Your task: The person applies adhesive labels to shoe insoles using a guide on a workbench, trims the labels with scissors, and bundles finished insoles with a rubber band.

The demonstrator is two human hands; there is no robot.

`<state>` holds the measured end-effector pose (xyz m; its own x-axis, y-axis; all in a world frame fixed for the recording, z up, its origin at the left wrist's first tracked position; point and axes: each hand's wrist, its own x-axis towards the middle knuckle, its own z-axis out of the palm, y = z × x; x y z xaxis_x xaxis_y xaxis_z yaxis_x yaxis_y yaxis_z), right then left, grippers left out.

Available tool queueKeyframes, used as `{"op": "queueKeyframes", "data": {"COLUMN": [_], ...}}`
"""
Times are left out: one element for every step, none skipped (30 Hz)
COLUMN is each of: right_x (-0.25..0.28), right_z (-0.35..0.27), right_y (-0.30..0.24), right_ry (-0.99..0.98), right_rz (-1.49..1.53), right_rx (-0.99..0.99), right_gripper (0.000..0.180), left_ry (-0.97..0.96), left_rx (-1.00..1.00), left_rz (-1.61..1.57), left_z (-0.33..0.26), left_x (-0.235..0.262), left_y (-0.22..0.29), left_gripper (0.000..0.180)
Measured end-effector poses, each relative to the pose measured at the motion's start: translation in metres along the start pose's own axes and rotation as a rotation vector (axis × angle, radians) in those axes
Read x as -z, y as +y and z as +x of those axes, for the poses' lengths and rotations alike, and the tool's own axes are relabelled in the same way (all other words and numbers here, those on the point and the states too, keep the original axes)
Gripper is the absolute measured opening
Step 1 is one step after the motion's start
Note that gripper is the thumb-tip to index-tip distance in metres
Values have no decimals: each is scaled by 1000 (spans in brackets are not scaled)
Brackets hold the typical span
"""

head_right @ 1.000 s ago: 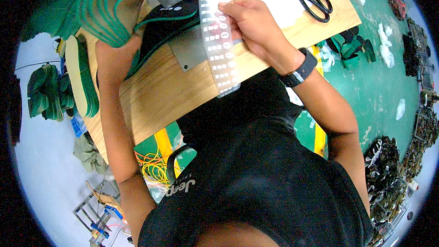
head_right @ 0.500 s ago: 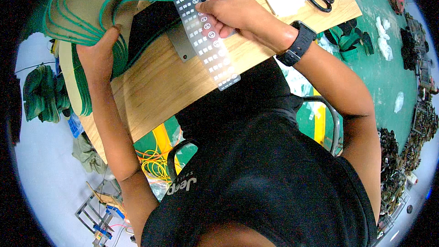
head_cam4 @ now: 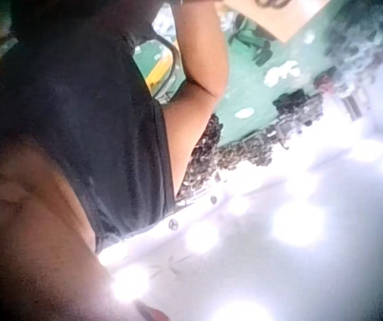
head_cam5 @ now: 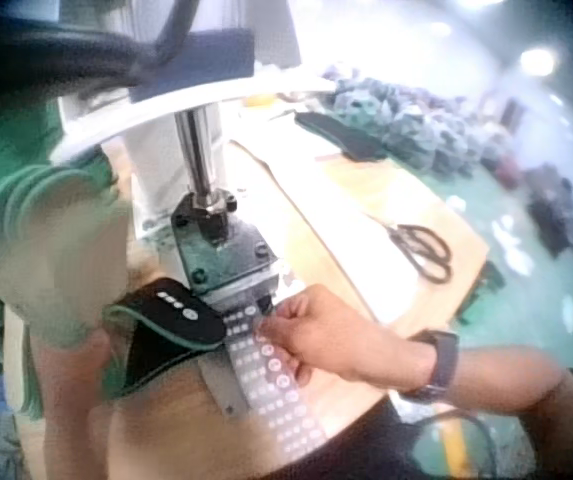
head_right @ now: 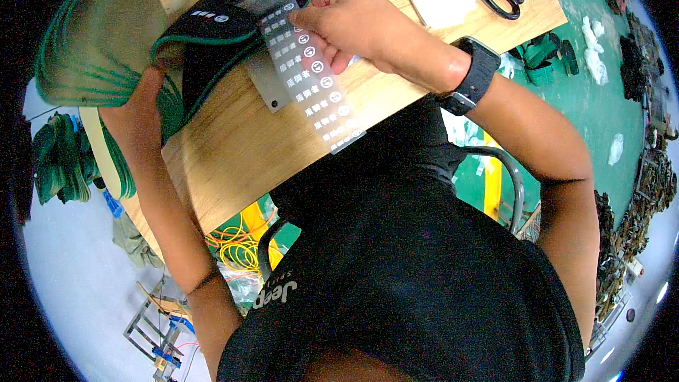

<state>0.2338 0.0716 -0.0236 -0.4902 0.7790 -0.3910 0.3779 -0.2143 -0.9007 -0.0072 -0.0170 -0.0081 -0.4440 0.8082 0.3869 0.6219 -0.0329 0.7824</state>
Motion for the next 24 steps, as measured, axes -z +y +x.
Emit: {"op": "queueKeyframes", "data": {"right_x": [0,0,0,0,-1,-1,-1,0,0,0,0,-1,-1,-2,-2,-1,0,1,4,8,12,20,23,24], "right_z": [0,-1,-1,-1,-2,-2,-2,-2,-3,-3,-2,-2,-3,-4,-5,-6,-6,-6,-6,-6,-8,-10,-11,-13], "right_y": [-1,-2,-2,-2,-2,-2,-2,-1,0,0,0,0,-1,-2,-3,-1,2,5,8,11,15,16,17,19], "right_ry": [-3,-6,-9,-8,-8,-8,-11,-13,-16,-12,-8,-3,-3,-2,-1,-12,-24,-36,-21,-6,9,31,70,108], "right_rz": [-9,-19,-28,-23,-19,-14,-12,-11,-10,-17,-25,-32,-27,-22,-17,-1,15,31,87,141,196,291,344,399], "right_rx": [0,-1,-1,-5,-10,-14,-3,8,19,24,29,34,30,25,21,45,68,92,116,140,163,132,148,165], "right_gripper": [28,28,28,28,28,28,29,29,29,30,30,30,30,30,29,28,27,26,26,25,24,22,22,24], "left_ry": [21,41,62,72,81,91,49,8,-34,-155,-276,-396,-355,-379,-403,-395,-388,-381,-396,-411,-424,-406,-387,-369], "left_rx": [-21,-42,-63,-61,-59,-57,-12,33,78,71,63,55,-176,-217,-259,-274,-288,-302,-246,-189,-131,-114,-96,-78], "left_rz": [-4,-7,-11,-29,-47,-65,-68,-71,-74,54,184,313,522,567,613,597,582,567,554,541,527,514,501,487], "left_z": [0,0,-1,-1,-1,-1,-1,0,0,1,2,2,0,0,0,0,0,1,1,2,2,2,3,4], "left_x": [0,-1,-1,-1,-1,-1,-1,-2,-2,-3,-5,-7,-12,-12,-13,-14,-15,-15,-14,-13,-10,-10,-9,-8], "left_y": [-1,-1,-2,-4,-6,-7,-8,-7,-6,0,9,15,9,8,10,8,5,5,8,13,16,17,16,15], "left_gripper": [26,27,28,29,31,32,36,39,42,49,55,61,79,84,89,88,87,86,85,83,82,76,71,66]}}
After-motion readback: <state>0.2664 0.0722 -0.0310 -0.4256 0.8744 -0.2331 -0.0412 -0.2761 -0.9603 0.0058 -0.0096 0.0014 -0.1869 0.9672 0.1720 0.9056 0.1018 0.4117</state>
